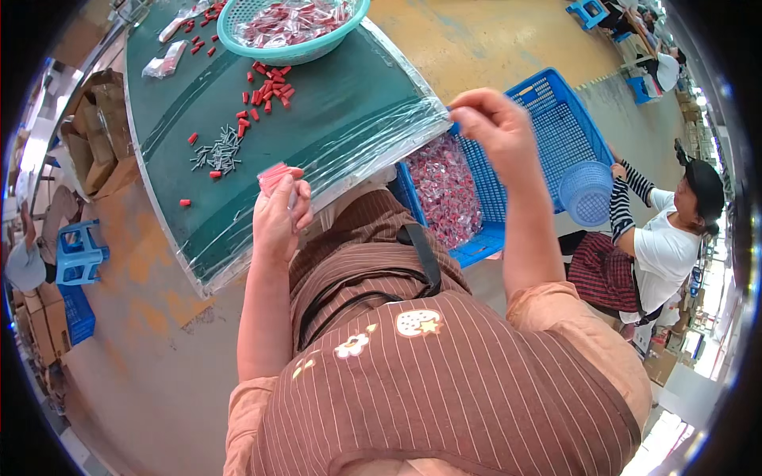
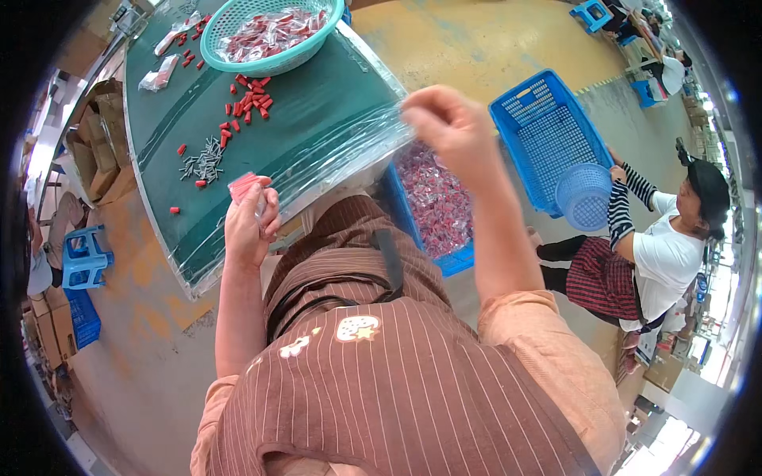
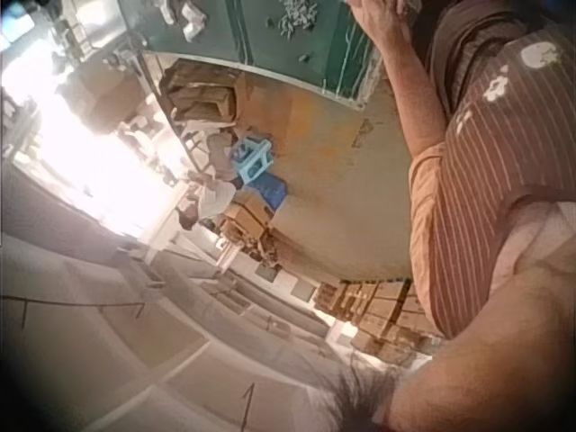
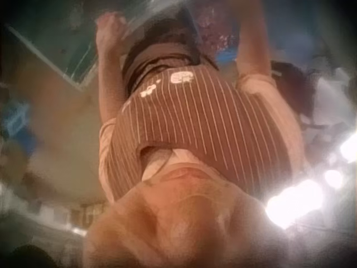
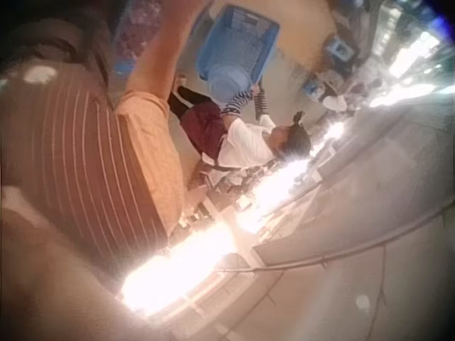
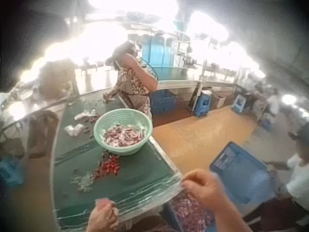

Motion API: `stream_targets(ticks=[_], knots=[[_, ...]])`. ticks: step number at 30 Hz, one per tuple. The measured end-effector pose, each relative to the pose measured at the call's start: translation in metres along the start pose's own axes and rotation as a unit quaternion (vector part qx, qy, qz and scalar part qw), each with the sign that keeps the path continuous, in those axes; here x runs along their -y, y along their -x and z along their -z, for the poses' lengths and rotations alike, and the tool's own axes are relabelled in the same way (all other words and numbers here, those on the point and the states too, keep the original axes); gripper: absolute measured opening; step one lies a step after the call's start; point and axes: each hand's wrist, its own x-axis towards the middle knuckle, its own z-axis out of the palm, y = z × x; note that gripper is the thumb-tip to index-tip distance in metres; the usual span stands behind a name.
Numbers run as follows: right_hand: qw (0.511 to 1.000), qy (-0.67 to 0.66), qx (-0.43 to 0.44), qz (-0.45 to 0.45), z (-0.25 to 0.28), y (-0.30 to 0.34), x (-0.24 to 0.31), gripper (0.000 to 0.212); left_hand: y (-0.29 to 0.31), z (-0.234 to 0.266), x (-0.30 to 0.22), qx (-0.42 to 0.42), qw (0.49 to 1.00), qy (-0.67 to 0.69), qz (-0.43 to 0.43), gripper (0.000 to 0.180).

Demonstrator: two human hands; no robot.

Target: The person packages items by hand, picking up a small plastic bag, placing a red plastic cap and a metal screw inside, and then sealing the bag. This process is repeated, handling one cap and one screw at a time from the work surface.

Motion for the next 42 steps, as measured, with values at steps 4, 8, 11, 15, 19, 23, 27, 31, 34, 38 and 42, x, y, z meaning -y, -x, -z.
stream_targets(ticks=[4,8,11,15,19,23,27,31,34,38,42], knots=[[0.994,0.083,0.070,-0.015,-0.070,0.008,-0.005,0.009,0.009,-0.002,0.002,0.020,0.998,-0.047,-0.019,0.020],[0.985,-0.029,0.164,-0.045,-0.121,0.009,-0.032,0.012,0.018,-0.010,0.003,-0.032,0.996,-0.086,-0.022,0.016],[0.990,-0.005,0.135,-0.041,-0.138,0.001,-0.041,0.020,0.015,-0.006,0.006,-0.035,0.997,-0.062,-0.021,0.019],[0.983,0.002,0.172,-0.057,-0.147,0.001,-0.041,0.021,0.019,0.000,0.007,-0.036,0.999,0.009,0.000,0.016],[0.985,-0.049,0.157,-0.060,-0.158,-0.002,-0.053,0.023,0.023,0.002,0.005,-0.034,0.999,0.027,-0.007,0.014],[0.986,-0.029,0.146,-0.074,-0.162,-0.006,-0.053,0.021,0.017,0.004,0.007,-0.049,0.997,-0.056,-0.032,0.013],[0.980,0.001,0.175,-0.091,-0.157,-0.012,-0.059,0.019,0.018,-0.005,0.003,-0.062,0.986,-0.152,-0.020,0.012],[0.980,0.043,0.168,-0.099,-0.150,-0.017,-0.064,0.019,0.018,-0.011,0.008,-0.047,0.982,-0.181,-0.030,0.015],[0.974,0.069,0.186,-0.105,-0.146,-0.020,-0.066,0.020,0.020,-0.011,0.008,-0.029,0.991,-0.118,-0.060,0.023],[0.976,-0.001,0.167,-0.137,-0.150,-0.015,-0.075,0.022,0.015,-0.003,0.012,0.006,0.999,-0.003,-0.041,0.023],[0.978,-0.060,0.130,-0.150,-0.159,-0.008,-0.064,0.022,0.012,0.000,0.015,-0.032,0.996,-0.001,-0.087,0.018]])
